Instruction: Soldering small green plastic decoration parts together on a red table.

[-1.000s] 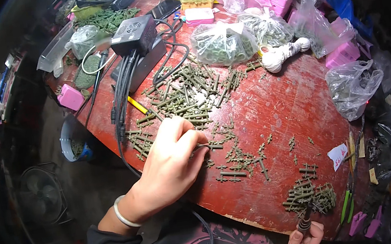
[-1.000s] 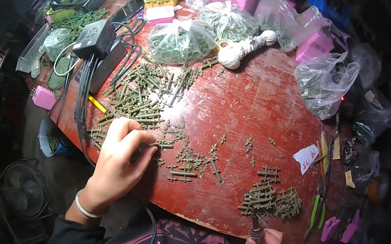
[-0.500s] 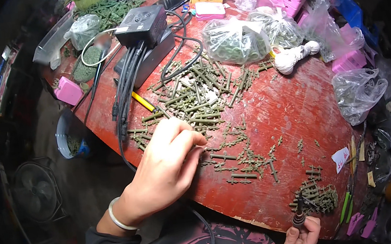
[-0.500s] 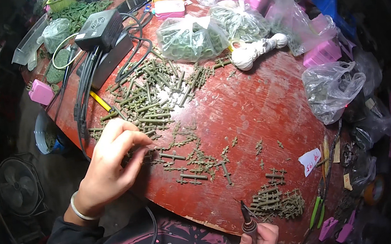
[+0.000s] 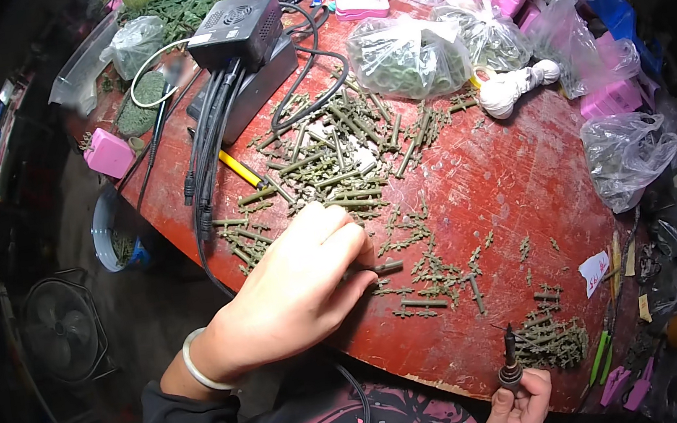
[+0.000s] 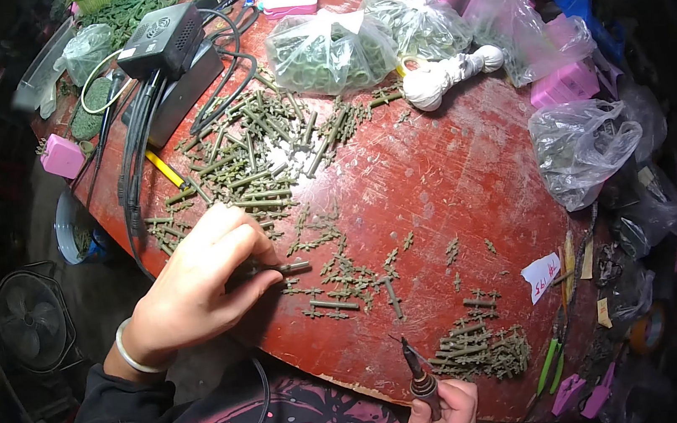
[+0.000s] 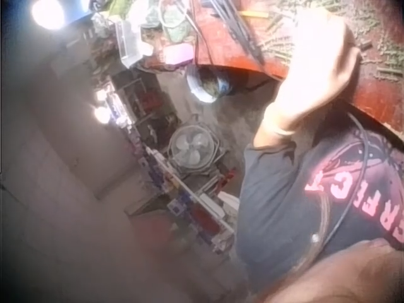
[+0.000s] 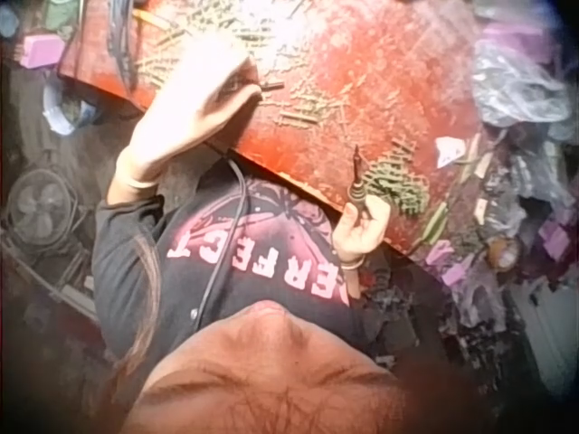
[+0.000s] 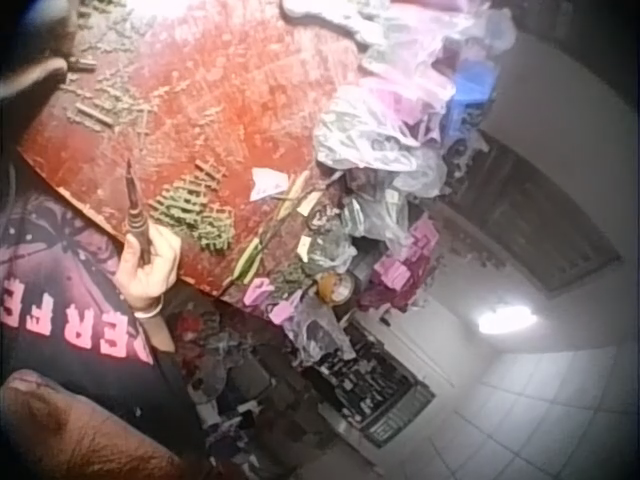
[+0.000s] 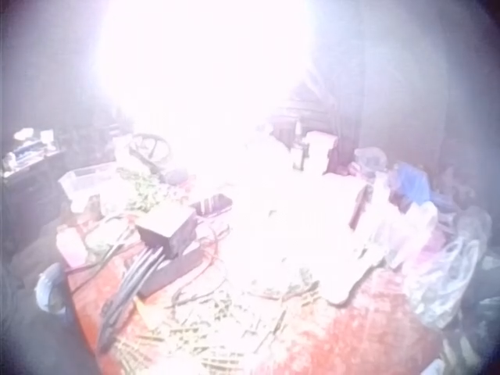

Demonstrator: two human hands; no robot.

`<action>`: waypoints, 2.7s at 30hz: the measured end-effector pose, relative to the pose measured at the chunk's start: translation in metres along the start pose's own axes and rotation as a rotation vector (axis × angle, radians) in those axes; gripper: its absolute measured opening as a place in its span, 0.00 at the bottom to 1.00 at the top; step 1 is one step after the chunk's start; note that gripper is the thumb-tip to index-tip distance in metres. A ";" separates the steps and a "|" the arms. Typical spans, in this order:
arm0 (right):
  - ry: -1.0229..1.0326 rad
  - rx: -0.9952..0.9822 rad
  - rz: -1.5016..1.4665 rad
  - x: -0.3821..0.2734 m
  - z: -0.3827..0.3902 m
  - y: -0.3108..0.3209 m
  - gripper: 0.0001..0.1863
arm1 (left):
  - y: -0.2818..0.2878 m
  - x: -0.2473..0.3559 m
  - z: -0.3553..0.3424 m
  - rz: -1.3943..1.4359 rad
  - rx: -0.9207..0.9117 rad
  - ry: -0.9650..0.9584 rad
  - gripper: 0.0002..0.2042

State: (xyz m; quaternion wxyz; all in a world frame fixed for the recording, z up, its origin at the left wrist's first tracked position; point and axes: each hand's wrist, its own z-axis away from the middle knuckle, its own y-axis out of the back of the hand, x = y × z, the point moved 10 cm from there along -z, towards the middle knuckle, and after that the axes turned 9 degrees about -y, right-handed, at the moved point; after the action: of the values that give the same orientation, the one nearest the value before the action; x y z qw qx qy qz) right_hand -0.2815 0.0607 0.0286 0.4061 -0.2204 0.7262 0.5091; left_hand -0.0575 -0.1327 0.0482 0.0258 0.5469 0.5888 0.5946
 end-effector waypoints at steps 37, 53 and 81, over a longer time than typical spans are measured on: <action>0.105 -0.211 0.123 -0.047 -0.036 -0.052 0.14 | -0.020 0.026 0.055 -0.083 0.228 -0.207 0.17; 0.155 -0.257 0.171 -0.052 -0.040 -0.060 0.14 | -0.021 0.027 0.057 -0.131 0.260 -0.197 0.20; 0.129 -0.227 0.137 -0.047 -0.041 -0.055 0.15 | -0.019 0.025 0.059 -0.132 0.230 -0.188 0.20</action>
State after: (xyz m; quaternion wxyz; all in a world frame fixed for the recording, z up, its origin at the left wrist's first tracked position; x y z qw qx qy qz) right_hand -0.2292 -0.0021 0.0421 0.2952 -0.2471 0.7019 0.5992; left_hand -0.0389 -0.0706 0.0323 0.0570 0.5596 0.6825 0.4667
